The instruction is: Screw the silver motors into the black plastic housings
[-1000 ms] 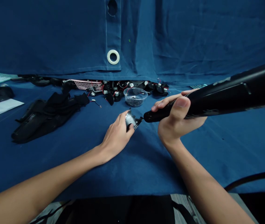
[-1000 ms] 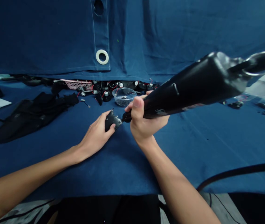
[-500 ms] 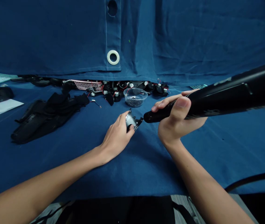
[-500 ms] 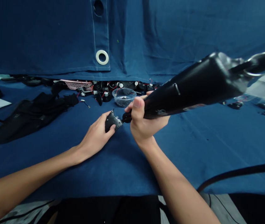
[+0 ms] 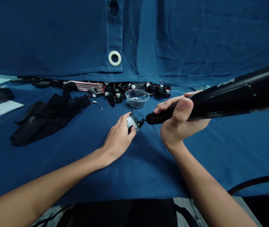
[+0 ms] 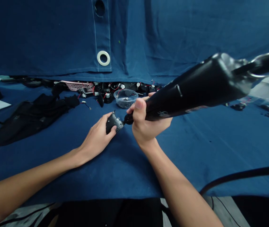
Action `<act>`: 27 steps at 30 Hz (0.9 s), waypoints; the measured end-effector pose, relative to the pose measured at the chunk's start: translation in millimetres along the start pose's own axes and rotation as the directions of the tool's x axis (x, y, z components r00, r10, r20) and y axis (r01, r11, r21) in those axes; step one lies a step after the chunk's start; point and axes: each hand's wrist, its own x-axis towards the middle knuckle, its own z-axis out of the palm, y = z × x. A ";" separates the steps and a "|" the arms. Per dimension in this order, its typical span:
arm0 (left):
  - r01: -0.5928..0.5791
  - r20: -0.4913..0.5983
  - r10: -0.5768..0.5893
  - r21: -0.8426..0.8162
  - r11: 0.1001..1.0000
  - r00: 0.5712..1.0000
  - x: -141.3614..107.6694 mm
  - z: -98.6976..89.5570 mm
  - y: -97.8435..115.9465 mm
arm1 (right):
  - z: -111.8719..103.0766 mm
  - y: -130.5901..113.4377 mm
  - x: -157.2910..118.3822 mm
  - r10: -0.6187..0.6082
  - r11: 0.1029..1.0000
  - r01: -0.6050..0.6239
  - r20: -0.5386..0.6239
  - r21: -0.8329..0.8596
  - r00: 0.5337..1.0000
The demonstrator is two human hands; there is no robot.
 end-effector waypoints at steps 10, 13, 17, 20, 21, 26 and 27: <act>0.002 0.009 -0.002 -0.005 1.000 1.000 -0.4 0.3 1.0 | -0.7 -1.3 -0.3 0.015 0.998 -0.015 0.002 -0.066 1.000; 0.010 0.009 -0.010 0.005 1.000 1.000 -0.5 0.0 1.0 | -0.8 -1.9 0.0 0.022 0.996 -0.022 0.001 -0.084 1.000; 0.004 -0.005 -0.004 0.009 1.000 1.000 -0.3 -0.5 0.5 | 0.0 -0.5 0.6 0.002 0.999 -0.002 -0.006 -0.036 1.000; 0.003 -0.008 -0.003 0.006 1.000 1.000 -0.2 -0.5 0.3 | 0.7 0.5 0.3 -0.019 1.000 0.019 -0.016 0.009 1.000; 0.004 -0.006 -0.004 0.006 1.000 1.000 -0.2 -0.4 0.3 | 0.8 0.6 0.1 -0.018 1.000 0.018 -0.013 0.009 1.000; -0.001 0.004 0.001 0.002 1.000 1.000 0.0 0.2 1.5 | -0.2 -0.1 -0.9 -0.011 1.000 0.011 0.005 -0.024 1.000; -0.002 0.005 0.002 0.000 1.000 1.000 0.0 0.3 1.7 | -0.4 -0.3 -0.8 -0.013 0.999 0.013 0.007 -0.033 1.000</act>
